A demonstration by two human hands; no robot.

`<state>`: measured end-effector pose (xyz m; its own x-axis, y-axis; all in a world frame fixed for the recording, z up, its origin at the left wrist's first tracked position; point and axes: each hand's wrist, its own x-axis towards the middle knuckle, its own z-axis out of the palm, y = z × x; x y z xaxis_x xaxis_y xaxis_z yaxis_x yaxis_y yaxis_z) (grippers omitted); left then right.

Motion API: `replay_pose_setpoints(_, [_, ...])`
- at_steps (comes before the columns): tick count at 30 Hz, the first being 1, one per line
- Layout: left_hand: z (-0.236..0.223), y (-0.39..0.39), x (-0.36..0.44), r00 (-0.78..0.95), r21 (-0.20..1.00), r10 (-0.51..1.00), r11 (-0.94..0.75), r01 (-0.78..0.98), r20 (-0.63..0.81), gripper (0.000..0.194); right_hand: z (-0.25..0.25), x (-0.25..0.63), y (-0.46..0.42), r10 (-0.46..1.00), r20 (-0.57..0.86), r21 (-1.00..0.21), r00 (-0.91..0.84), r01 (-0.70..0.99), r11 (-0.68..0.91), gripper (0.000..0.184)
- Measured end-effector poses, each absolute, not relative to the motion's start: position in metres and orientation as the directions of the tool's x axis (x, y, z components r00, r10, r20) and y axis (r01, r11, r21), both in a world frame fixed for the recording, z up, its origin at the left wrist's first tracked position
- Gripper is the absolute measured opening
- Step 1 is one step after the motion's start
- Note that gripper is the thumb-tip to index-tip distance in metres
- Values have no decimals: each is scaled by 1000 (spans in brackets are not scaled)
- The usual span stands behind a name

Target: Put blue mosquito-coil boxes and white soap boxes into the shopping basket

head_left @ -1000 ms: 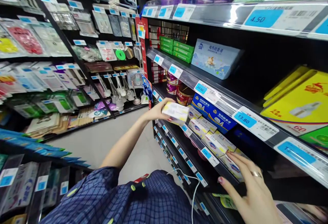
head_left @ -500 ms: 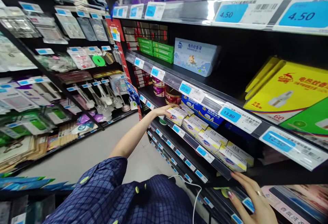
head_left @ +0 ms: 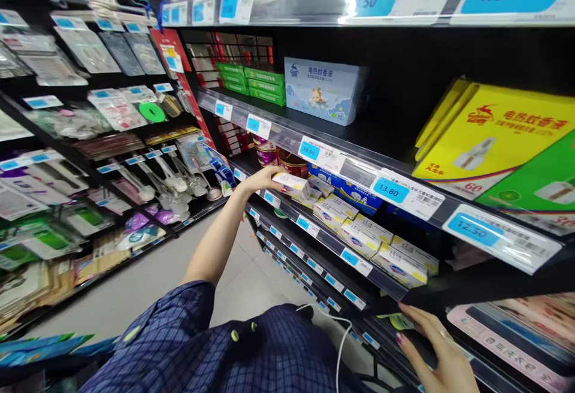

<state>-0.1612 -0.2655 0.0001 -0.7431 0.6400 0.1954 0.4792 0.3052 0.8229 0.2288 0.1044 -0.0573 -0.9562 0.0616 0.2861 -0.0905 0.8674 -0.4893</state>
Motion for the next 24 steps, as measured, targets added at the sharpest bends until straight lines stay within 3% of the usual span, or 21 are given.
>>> replay_pose_setpoints(6, [37, -176, -116, -591, 776, 777, 230, 587, 217, 55, -51, 234, 84, 198, 214, -604, -956, 30, 797, 35])
replay_pose_setpoints(12, [23, -36, -44, -392, 653, 909, 211, 727, 143, 53, -51, 253, 69, 337, 150, -701, -929, 140, 699, 34])
replay_pose_setpoints(16, [12, 5, -32, -290, 630, 956, 194, 752, 51, 57, -62, 284, 66, 440, 84, -735, -894, 243, 634, 34])
replay_pose_setpoints(20, [20, 4, -30, -173, 553, 983, 178, 814, -61, 76, -86, 320, 62, 563, 12, -770, -827, 351, 533, 36])
replay_pose_setpoints(24, [36, 11, -9, -142, 292, 981, 176, 940, -133, 116, -107, 338, 57, 611, -41, -794, -790, 397, 460, 37])
